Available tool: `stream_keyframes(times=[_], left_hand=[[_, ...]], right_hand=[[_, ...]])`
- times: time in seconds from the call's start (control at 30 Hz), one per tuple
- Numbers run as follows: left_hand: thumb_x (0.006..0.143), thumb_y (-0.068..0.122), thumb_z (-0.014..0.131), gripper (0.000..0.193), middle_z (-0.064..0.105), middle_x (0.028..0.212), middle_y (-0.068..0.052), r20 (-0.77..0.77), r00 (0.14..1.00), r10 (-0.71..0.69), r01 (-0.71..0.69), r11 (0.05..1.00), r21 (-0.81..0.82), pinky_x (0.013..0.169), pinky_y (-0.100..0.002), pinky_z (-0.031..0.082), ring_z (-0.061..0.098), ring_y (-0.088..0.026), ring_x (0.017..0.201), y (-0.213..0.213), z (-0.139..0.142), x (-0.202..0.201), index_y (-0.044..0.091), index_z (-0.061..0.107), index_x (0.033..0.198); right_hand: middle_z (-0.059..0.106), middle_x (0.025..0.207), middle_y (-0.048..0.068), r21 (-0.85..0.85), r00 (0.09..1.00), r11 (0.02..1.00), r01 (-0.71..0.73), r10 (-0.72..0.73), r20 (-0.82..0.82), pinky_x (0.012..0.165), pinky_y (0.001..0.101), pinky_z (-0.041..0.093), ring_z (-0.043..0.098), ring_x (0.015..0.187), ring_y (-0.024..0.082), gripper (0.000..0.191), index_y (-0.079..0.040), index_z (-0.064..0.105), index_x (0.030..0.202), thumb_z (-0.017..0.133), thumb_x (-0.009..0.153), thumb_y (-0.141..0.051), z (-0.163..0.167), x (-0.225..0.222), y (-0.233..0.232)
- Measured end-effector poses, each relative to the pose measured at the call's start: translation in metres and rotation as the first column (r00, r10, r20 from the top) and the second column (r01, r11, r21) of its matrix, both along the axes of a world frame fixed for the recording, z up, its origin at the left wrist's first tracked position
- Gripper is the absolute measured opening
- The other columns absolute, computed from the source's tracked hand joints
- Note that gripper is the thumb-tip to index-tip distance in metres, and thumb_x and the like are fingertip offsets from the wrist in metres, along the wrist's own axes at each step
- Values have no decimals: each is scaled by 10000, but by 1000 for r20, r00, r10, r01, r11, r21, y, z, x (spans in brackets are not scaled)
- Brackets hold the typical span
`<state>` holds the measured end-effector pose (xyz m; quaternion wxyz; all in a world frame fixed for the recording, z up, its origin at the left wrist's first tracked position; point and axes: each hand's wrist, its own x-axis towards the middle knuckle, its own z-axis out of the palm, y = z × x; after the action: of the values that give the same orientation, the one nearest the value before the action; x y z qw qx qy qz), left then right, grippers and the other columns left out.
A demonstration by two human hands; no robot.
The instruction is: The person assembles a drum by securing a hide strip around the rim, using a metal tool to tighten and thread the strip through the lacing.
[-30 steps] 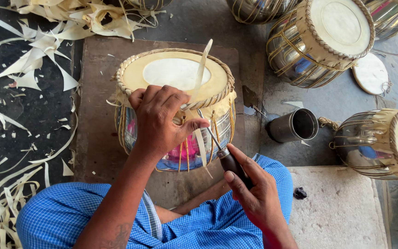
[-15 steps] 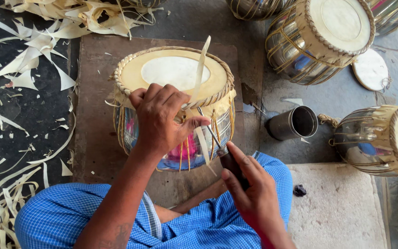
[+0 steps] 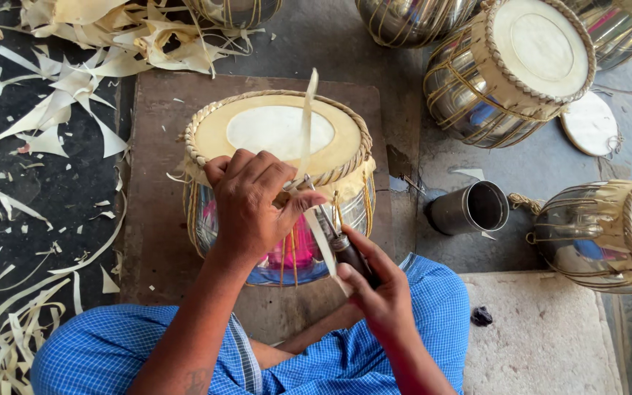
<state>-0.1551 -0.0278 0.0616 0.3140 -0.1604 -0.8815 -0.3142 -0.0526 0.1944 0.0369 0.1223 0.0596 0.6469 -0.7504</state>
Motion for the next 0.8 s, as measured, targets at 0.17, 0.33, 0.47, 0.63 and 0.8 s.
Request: stream_keyframes(times=[0.17, 0.33, 0.47, 0.63, 0.8], left_hand=[[944, 601, 665, 471, 645, 861, 10, -10, 1000, 7, -7, 1000, 3, 904, -426, 323, 573, -214, 861, 3, -1, 6, 132, 695, 917], [977, 512, 677, 398, 660, 884, -2, -47, 998, -29, 30, 1000, 10, 882, -427, 313, 574, -227, 866, 7, 5, 16, 118, 693, 930], [1006, 347, 667, 209, 686, 947, 19, 3, 999, -34, 34, 998, 62, 900, -416, 317, 591, -209, 901, 17, 9, 47, 142, 698, 976], [977, 296, 680, 93, 674, 907, 58, 37, 999, -30, 25, 991, 133, 880, -406, 315, 590, -192, 880, 32, 9, 88, 210, 699, 948], [947, 266, 682, 48, 651, 872, 61, 50, 998, -45, 40, 995, 93, 872, -412, 314, 582, -186, 861, 37, 6, 111, 228, 710, 955]], right_hand=[[670, 1091, 125, -616, 979, 779, -113, 193, 65, 653, 241, 517, 653, 798, 155, 484, -24, 520, 1514, 660, 1051, -46, 14, -1, -12], [591, 1078, 81, 636, 806, 706, 311, 160, -571, 792, 255, 586, 705, 960, 184, 691, -70, 546, 1468, 710, 804, 27, 8, 8, -32], [577, 1122, 104, 623, 792, 707, 333, 149, -592, 764, 249, 553, 674, 933, 190, 726, -84, 492, 1486, 749, 818, 35, -12, 34, -29], [621, 1058, 57, 9, 993, 995, -94, 94, 65, 599, 237, 443, 521, 692, 107, 791, -132, 388, 1575, 690, 864, 41, -41, 68, -6], [663, 1158, 81, 392, 868, 916, 84, 126, -480, 769, 261, 518, 626, 914, 141, 659, -30, 409, 1536, 689, 941, 24, -58, 79, -10]])
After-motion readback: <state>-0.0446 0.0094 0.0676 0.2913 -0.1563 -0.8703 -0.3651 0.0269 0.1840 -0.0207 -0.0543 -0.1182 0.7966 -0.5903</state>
